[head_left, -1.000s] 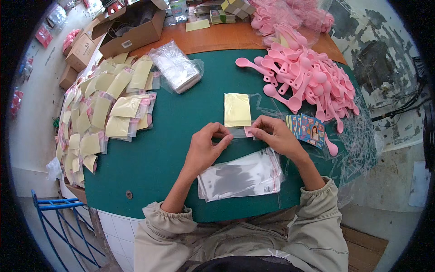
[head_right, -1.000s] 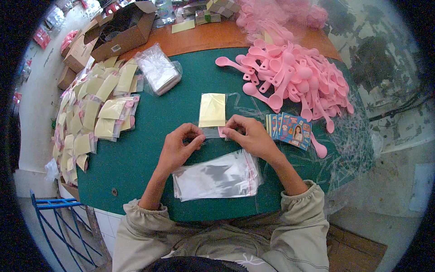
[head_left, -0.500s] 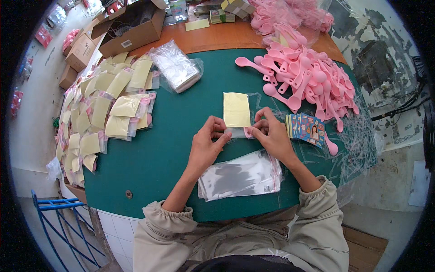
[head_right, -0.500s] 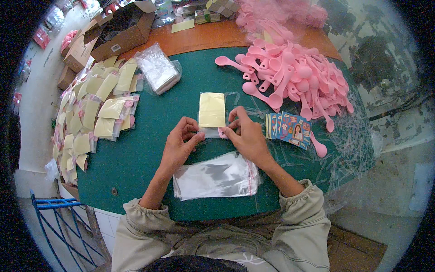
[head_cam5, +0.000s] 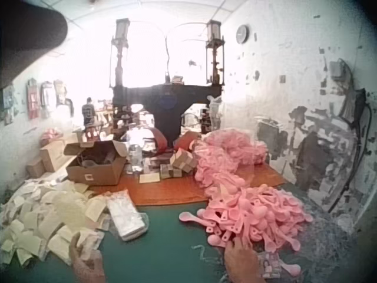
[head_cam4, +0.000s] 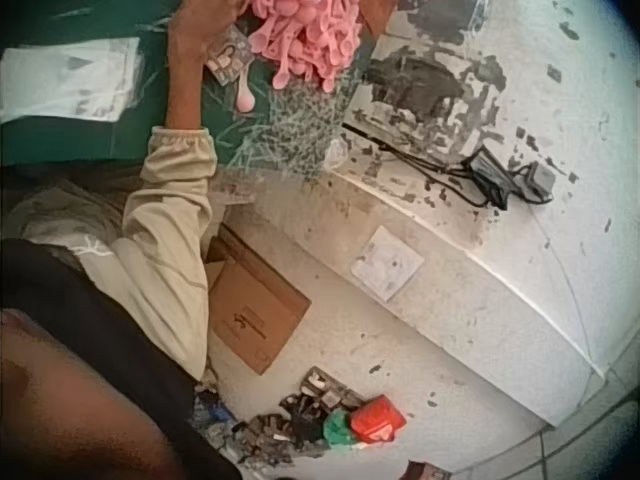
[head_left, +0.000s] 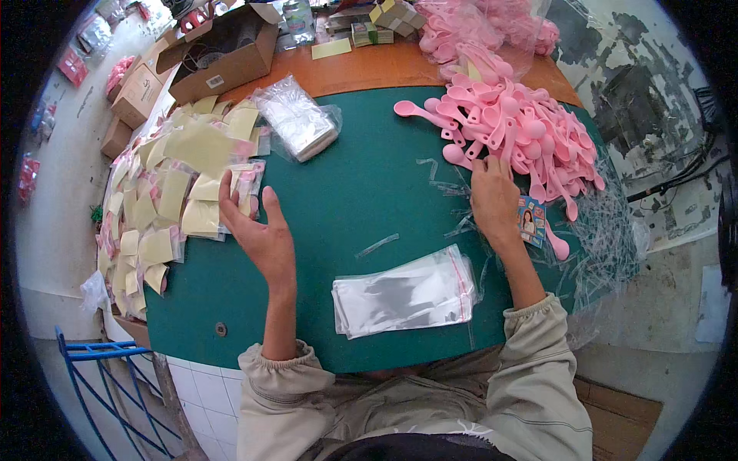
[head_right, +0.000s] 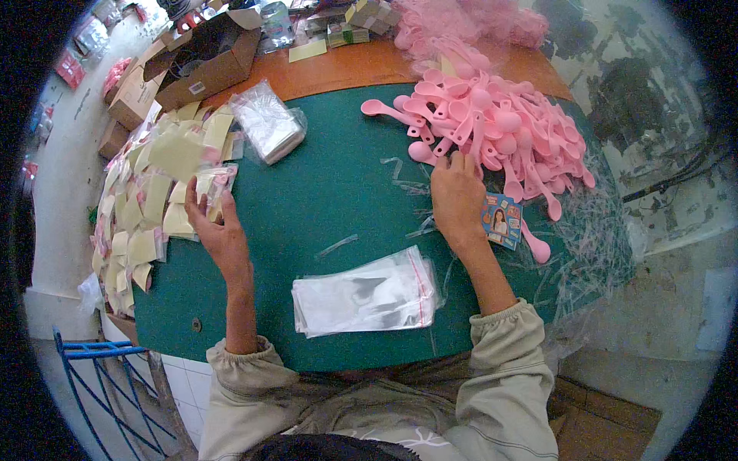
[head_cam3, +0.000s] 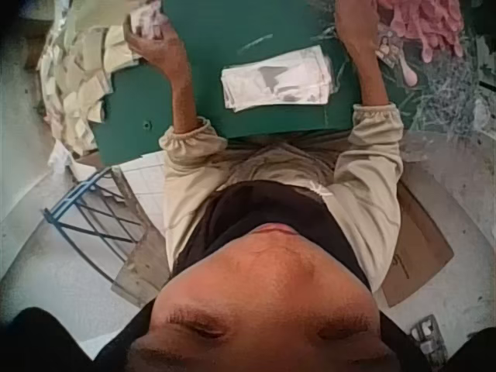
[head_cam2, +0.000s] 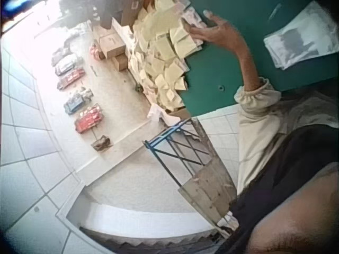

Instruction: The person packages spoons by inserting a spoon and a printed card into a plastic sleeve, peeling off the adhesive cover strip to seal the sleeve, and stacking the packaged spoons onto a pile on the table.

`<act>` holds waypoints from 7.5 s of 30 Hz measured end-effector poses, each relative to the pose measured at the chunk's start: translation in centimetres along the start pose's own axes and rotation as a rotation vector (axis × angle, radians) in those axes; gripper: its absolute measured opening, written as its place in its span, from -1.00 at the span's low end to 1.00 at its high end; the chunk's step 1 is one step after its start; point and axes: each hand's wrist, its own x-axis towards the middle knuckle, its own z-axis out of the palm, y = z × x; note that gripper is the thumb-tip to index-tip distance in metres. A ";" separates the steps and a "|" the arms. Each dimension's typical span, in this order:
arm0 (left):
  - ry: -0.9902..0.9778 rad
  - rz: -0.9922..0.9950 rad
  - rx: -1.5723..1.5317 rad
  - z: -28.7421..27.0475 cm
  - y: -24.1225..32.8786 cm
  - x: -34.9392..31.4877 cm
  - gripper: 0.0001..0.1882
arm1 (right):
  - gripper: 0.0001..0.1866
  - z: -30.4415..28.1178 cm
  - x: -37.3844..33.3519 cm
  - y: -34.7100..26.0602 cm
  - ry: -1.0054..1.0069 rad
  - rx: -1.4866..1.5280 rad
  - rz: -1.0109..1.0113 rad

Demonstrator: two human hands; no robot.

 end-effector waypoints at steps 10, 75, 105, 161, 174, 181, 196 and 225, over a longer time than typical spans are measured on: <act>-1.269 0.212 0.364 1.8 1.3 -7.8 -0.69 | -0.84 -1.4 0.3 -1.1 0.054 0.142 -0.114; -1.287 -0.596 -0.344 1.6 1.0 -4.4 -0.66 | -0.57 -4.3 -1.3 -1.4 -0.407 1.124 -0.280; -1.128 -0.800 -0.409 1.7 1.1 -4.0 -0.67 | -0.74 -5.9 -4.2 11.8 -0.402 0.424 0.487; -0.911 -0.372 0.031 1.0 0.2 -2.8 -0.64 | -0.83 -4.1 -1.3 -2.2 -0.346 1.298 0.077; -1.081 -1.000 -0.349 2.1 0.9 -4.9 -0.61 | -0.52 -2.9 -2.3 -3.0 -0.641 1.179 0.073; -1.208 -0.976 -0.272 1.1 1.4 -4.7 -0.41 | -0.65 -3.3 -2.3 -3.5 -0.361 0.845 -0.041; -1.219 -0.880 -0.292 0.7 0.1 -5.4 -0.44 | -0.80 -4.2 -4.8 -6.8 -0.284 0.734 -0.524; -1.116 -0.210 0.114 1.5 1.2 -4.5 -0.81 | -0.87 -3.2 -2.0 -2.0 -0.638 1.208 -0.224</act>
